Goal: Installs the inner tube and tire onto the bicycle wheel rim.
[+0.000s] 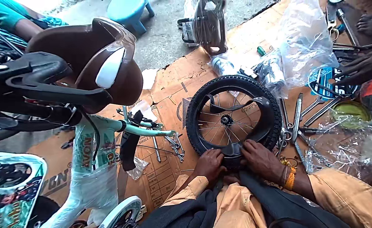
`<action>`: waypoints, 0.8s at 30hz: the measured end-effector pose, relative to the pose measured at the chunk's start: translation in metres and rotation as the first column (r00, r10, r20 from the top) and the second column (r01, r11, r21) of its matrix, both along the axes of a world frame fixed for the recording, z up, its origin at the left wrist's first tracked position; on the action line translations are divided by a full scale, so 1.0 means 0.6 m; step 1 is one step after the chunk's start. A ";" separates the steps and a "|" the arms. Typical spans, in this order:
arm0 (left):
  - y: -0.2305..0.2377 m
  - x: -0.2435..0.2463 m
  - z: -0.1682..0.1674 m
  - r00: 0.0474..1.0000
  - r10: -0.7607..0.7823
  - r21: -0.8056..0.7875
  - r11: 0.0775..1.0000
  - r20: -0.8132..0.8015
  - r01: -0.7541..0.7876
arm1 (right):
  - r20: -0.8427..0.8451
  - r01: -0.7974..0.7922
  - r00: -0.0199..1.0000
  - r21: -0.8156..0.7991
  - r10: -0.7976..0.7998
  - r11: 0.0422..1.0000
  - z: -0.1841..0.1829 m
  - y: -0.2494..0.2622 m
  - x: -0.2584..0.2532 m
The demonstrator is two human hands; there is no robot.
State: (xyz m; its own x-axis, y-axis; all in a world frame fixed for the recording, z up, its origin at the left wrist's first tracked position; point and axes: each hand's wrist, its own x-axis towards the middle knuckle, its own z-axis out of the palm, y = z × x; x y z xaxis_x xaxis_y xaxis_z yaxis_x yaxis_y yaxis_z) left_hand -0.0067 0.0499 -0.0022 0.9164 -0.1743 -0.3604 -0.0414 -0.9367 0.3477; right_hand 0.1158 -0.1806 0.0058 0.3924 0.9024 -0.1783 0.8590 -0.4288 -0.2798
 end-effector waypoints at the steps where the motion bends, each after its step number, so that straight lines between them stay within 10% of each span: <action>1: -0.004 0.007 0.001 1.000 -0.025 0.024 0.999 -0.001 0.025 | -0.014 -0.034 0.999 -0.042 0.034 0.999 -0.002 -0.005 -0.001; 19: -0.027 0.070 0.014 0.841 -0.156 0.036 0.978 -0.518 0.204 | -0.445 -0.274 0.895 -0.550 0.001 0.789 0.040 0.124 0.020; 24: -0.029 0.078 0.038 0.794 -0.104 0.030 0.988 -0.598 0.153 | -0.520 -0.216 0.854 -0.321 0.019 0.922 0.034 0.147 0.065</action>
